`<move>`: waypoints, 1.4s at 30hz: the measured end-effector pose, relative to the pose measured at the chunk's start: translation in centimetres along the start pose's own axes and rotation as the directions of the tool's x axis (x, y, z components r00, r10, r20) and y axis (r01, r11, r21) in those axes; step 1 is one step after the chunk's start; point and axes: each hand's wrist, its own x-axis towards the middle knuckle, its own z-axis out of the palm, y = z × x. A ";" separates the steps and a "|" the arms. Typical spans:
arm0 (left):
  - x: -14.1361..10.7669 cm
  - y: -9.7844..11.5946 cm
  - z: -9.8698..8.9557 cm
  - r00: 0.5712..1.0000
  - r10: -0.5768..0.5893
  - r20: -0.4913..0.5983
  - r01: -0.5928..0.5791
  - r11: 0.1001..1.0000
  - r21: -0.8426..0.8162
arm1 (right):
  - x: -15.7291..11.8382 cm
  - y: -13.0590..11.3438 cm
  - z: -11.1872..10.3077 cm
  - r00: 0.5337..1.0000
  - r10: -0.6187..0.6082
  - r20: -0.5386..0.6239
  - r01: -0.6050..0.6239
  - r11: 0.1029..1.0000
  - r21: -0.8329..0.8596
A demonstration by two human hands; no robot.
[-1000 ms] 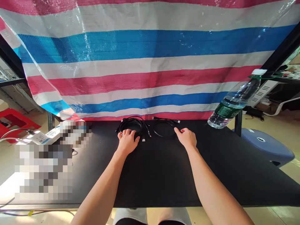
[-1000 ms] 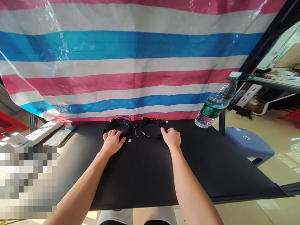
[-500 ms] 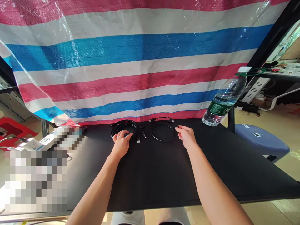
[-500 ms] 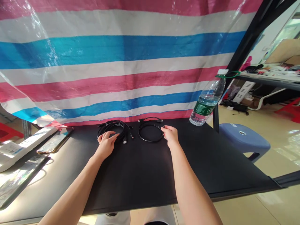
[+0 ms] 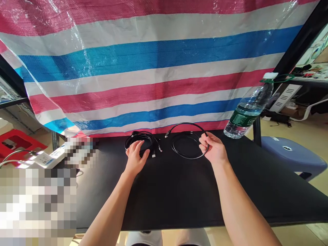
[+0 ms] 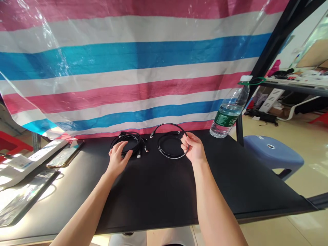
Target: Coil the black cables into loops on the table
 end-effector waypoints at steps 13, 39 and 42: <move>-0.1 3.0 0.1 0.949 -0.237 -0.209 0.135 0.902 -0.411 | -0.4 -0.4 0.0 0.999 0.038 0.009 -0.035 0.970 -0.239; 0.7 0.8 -1.8 0.878 -0.348 0.330 0.449 0.355 -0.820 | 1.3 5.9 2.7 0.946 0.278 0.167 0.246 -0.280 -0.928; 1.0 0.6 -2.7 0.798 -0.384 0.465 0.552 0.153 -0.820 | 0.8 4.8 3.1 0.972 0.227 0.066 0.142 -0.334 -0.932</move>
